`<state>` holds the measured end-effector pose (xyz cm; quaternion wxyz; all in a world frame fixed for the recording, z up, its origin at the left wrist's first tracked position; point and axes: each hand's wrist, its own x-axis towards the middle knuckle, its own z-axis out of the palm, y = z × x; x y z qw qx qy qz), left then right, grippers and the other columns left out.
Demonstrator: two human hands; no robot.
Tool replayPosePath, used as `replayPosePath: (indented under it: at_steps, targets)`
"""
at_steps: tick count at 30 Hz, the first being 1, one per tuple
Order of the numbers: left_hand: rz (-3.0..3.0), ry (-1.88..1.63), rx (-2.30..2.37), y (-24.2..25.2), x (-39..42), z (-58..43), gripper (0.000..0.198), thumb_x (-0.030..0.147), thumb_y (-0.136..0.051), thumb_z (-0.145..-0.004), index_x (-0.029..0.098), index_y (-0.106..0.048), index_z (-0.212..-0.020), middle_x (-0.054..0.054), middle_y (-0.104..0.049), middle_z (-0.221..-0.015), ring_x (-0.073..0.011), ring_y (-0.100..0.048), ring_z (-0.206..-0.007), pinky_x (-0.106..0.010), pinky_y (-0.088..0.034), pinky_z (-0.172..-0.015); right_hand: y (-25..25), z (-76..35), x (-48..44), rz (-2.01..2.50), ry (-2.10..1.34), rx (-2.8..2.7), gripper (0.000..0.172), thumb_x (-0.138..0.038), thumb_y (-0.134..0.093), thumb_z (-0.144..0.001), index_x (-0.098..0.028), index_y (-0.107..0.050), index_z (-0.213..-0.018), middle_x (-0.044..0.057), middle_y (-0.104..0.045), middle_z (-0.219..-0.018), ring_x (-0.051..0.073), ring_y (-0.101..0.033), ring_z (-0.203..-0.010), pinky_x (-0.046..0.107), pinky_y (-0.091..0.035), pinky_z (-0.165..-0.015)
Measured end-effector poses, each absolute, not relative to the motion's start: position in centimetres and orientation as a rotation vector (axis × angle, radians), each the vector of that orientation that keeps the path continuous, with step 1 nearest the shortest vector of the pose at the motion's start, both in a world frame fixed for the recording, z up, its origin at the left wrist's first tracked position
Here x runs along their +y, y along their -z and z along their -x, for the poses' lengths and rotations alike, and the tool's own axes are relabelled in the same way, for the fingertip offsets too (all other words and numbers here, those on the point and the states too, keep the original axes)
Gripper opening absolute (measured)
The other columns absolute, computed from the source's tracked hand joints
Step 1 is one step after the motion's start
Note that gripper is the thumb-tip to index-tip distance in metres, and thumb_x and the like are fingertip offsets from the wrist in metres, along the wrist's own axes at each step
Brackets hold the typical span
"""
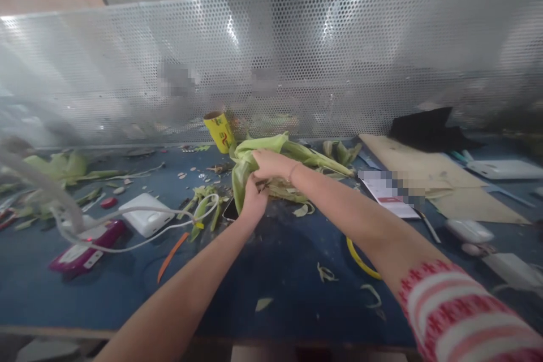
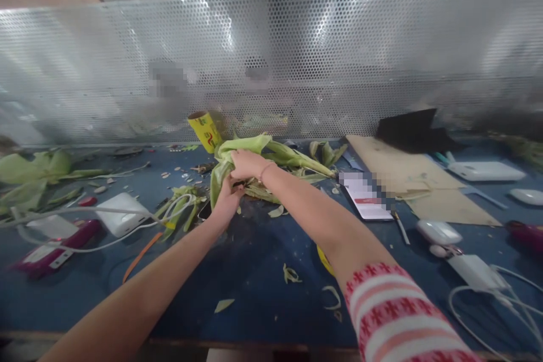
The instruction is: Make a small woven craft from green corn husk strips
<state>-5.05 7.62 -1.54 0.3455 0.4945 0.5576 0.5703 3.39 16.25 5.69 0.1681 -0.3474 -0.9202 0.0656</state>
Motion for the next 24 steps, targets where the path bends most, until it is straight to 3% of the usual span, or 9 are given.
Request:
replayPosePath:
  at_steps: [4, 8, 13, 16, 20, 24]
  targets:
    - [-1.216, -1.474, 1.494, 2.2, 7.7, 4.7, 0.055, 0.011, -0.055, -0.069, 0.022, -0.044, -0.122, -0.012, -0.056, -0.119, -0.0204, -0.061, -0.096, -0.032, -0.053, -0.073, -7.2, -0.2, 18.6, 1.246, -0.167, -2.595, 0.041, -0.026, -0.062, -0.076, -0.003, -0.054, -0.108, 0.022, -0.061, -0.114, 0.028, -0.060, -0.096, 0.034, -0.048, -0.080]
    - [-1.394, -1.457, 1.354, 2.5, 7.2, 3.9, 0.045, 0.009, -0.055, -0.065, 0.018, -0.050, -0.109, -0.010, -0.061, -0.106, -0.0189, -0.061, -0.086, -0.033, -0.053, -0.071, -7.1, 1.9, 20.1, 1.329, -0.146, -2.589, 0.031, -0.019, -0.060, -0.079, 0.000, -0.058, -0.103, 0.019, -0.065, -0.107, 0.025, -0.062, -0.094, 0.032, -0.047, -0.079]
    - [-1.735, -1.417, 1.243, 1.7, 6.0, 3.6, 0.035, 0.008, -0.053, -0.069, 0.019, -0.054, -0.101, -0.009, -0.062, -0.105, -0.0227, -0.057, -0.100, -0.040, -0.049, -0.086, -5.8, 3.7, 20.9, 1.233, -0.185, -2.708, 0.017, -0.021, -0.064, -0.074, -0.006, -0.067, -0.082, 0.015, -0.070, -0.089, 0.024, -0.064, -0.087, 0.030, -0.047, -0.077]
    - [-1.909, -1.409, 1.405, 0.9, 5.6, 4.0, 0.030, 0.006, -0.050, -0.068, 0.018, -0.055, -0.095, -0.011, -0.059, -0.106, -0.0252, -0.053, -0.106, -0.042, -0.047, -0.090, -5.4, 3.8, 20.8, 1.156, -0.192, -2.742, 0.019, -0.021, -0.059, -0.077, -0.005, -0.068, -0.083, 0.017, -0.070, -0.092, 0.025, -0.064, -0.089, 0.030, -0.045, -0.078]
    - [-2.164, -1.394, 1.559, -0.6, 5.5, 5.2, 0.024, 0.004, -0.047, -0.070, 0.017, -0.056, -0.087, -0.011, -0.059, -0.098, -0.0248, -0.055, -0.100, -0.043, -0.045, -0.091, -5.4, 2.2, 20.3, 1.098, -0.201, -2.711, 0.018, -0.016, -0.051, -0.080, -0.007, -0.066, -0.082, 0.015, -0.069, -0.092, 0.024, -0.061, -0.090, 0.030, -0.043, -0.079]
    - [-2.290, -1.312, 1.909, -1.7, 5.8, 6.7, 0.029, 0.010, -0.052, -0.074, 0.017, -0.058, -0.101, -0.014, -0.060, -0.108, -0.0308, -0.051, -0.111, -0.048, -0.039, -0.099, -5.7, -0.6, 20.1, 1.076, -0.257, -2.617, 0.018, -0.018, -0.045, -0.082, -0.010, -0.062, -0.081, 0.011, -0.066, -0.086, 0.020, -0.057, -0.077, 0.029, -0.041, -0.070]
